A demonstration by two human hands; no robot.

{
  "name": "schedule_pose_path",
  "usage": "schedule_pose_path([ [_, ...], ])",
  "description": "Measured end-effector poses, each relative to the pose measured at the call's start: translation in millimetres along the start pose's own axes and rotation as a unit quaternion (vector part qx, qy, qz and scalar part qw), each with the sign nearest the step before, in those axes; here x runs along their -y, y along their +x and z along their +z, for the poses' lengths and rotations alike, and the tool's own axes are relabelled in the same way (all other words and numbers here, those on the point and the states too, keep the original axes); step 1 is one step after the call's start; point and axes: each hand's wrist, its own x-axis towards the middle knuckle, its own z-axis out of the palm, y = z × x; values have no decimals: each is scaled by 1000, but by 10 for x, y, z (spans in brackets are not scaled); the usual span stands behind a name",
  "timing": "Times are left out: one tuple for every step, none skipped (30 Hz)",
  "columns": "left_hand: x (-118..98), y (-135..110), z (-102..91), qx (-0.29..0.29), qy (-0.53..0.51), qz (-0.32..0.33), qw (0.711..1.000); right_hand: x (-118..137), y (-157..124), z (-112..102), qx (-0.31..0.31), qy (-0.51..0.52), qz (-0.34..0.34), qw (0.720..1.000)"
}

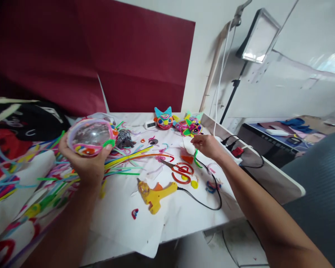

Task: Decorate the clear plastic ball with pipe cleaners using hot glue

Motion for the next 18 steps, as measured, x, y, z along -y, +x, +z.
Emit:
schedule_pose_path([
  [1,8,-6,-4,3,-2,1000,-6,1,24,12,-16,1,1000],
  [0,14,-11,-5,3,-4,1000,-9,10,51,25,-31,3,999],
  [-5,19,-16,-5,2,-5,1000,-6,26,82,38,-47,4,998],
  [-11,22,-20,-3,1,-6,1000,0,51,117,52,-63,5,997],
  [-19,24,-23,1,1,-8,1000,11,83,158,67,-80,6,995],
  [-26,24,-26,4,-1,-8,1000,26,123,206,83,-97,7,992],
  [-32,21,-26,5,-2,-7,1000,45,171,262,102,-113,7,988],
  [-35,17,-26,7,-2,-7,1000,66,224,326,120,-131,6,984],
  [-35,10,-23,9,0,-8,1000,90,280,397,140,-148,4,979],
  [-30,2,-19,11,1,-10,1000,115,338,472,160,-165,2,973],
  [-23,-8,-14,14,0,-14,1000,141,393,550,177,-182,-1,967],
  [-14,-19,-8,18,-1,-19,1000,167,445,627,193,-200,-4,961],
  [-3,-31,-1,23,-3,-25,999,194,489,699,206,-217,-9,954],
  [7,-45,5,29,-4,-31,999,220,526,766,217,-234,-16,948],
  [16,-59,11,37,1,-36,999,246,554,824,226,-250,-24,941],
  [23,-74,16,40,8,-42,998,271,574,874,233,-265,-33,935],
  [27,-90,20,38,17,-40,998,293,587,917,238,-278,-42,929],
  [29,-105,23,41,23,-39,998,313,595,953,241,-291,-51,924],
])
